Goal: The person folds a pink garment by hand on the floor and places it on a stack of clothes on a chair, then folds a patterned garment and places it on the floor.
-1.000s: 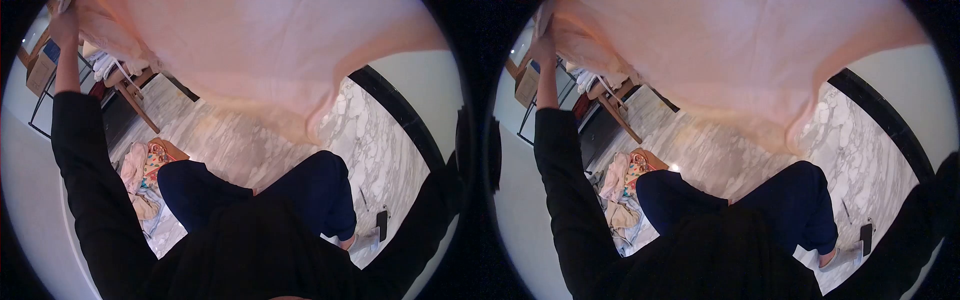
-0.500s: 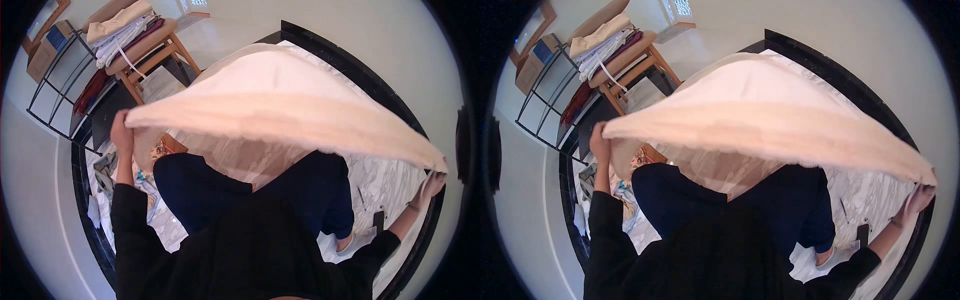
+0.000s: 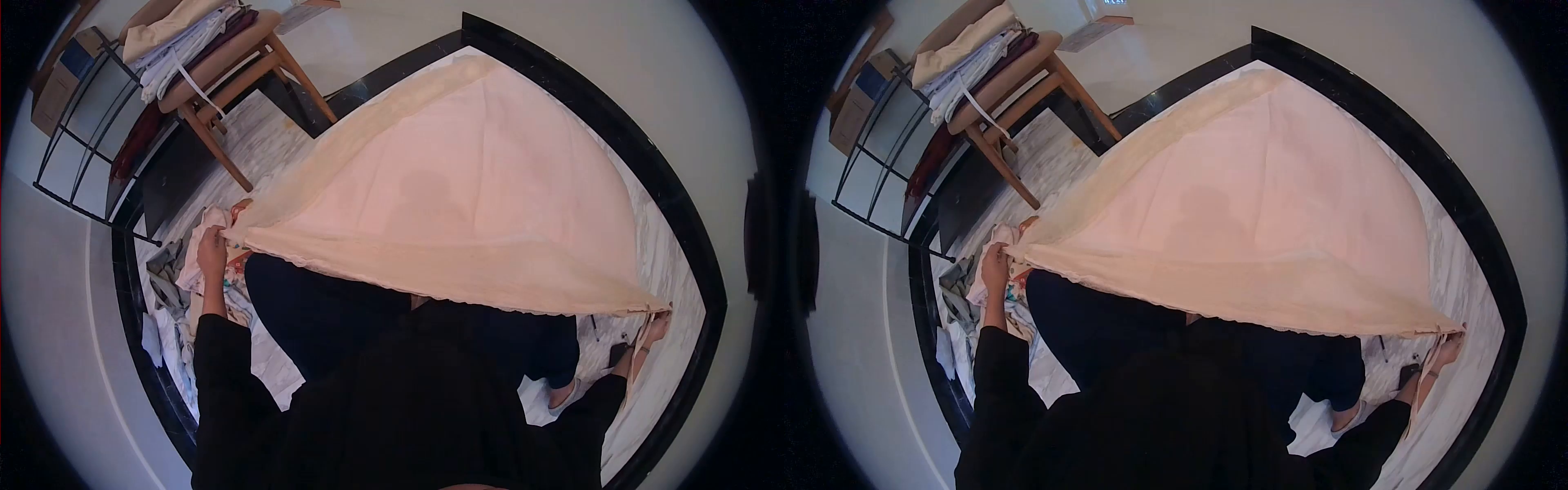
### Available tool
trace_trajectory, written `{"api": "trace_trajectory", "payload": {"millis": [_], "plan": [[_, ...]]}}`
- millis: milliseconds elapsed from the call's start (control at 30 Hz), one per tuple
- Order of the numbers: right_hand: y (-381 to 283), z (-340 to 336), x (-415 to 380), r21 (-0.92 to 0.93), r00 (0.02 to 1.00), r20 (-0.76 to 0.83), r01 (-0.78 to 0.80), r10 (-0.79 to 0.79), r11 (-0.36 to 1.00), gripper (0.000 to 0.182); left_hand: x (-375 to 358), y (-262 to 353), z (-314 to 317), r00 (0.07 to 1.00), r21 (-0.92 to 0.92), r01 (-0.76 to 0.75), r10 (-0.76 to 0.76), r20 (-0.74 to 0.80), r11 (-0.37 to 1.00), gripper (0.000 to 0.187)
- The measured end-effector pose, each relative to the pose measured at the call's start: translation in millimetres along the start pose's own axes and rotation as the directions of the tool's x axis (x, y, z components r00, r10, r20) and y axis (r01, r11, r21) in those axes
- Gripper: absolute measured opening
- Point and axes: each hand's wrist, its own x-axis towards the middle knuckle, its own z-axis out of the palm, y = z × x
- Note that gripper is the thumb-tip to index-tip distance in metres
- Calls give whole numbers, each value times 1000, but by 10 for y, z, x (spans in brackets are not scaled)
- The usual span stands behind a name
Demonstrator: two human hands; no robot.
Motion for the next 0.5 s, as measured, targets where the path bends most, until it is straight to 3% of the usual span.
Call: {"api": "trace_trajectory", "payload": {"millis": [67,167,267,333,367,400,467,500], "plan": [[-101,76,-116,-345,977,-57,172,-204,923,33,39,-61,-24,999,-29,12,-13,-36,1000,16],[-340,180,-252,-577,943,-30,255,-332,776,31,75,8,-141,994,15,96,-95,-62,995,18],[-520,270,-265,-522,906,-17,354,-424,776,32,167,-94,-162,967,-33,188,-191,-168,982,21],[-721,210,-107,-482,923,-115,271,-367,833,31,255,-57,-285,941,-126,210,-236,-244,969,23],[-857,177,-32,-457,928,-162,231,-335,859,31,316,-53,-390,905,-129,135,-176,-387,982,23],[-1033,128,23,-340,899,-191,315,-393,886,31,354,-1,-537,846,-120,60,-114,-521,991,24],[-1088,-134,371,-141,832,-246,477,-498,867,31,355,146,-935,794,-337,103,-281,-539,936,23],[-967,-442,725,-62,793,-270,552,-546,832,32,358,100,-1073,724,-327,-4,-223,-653,945,23]]}}
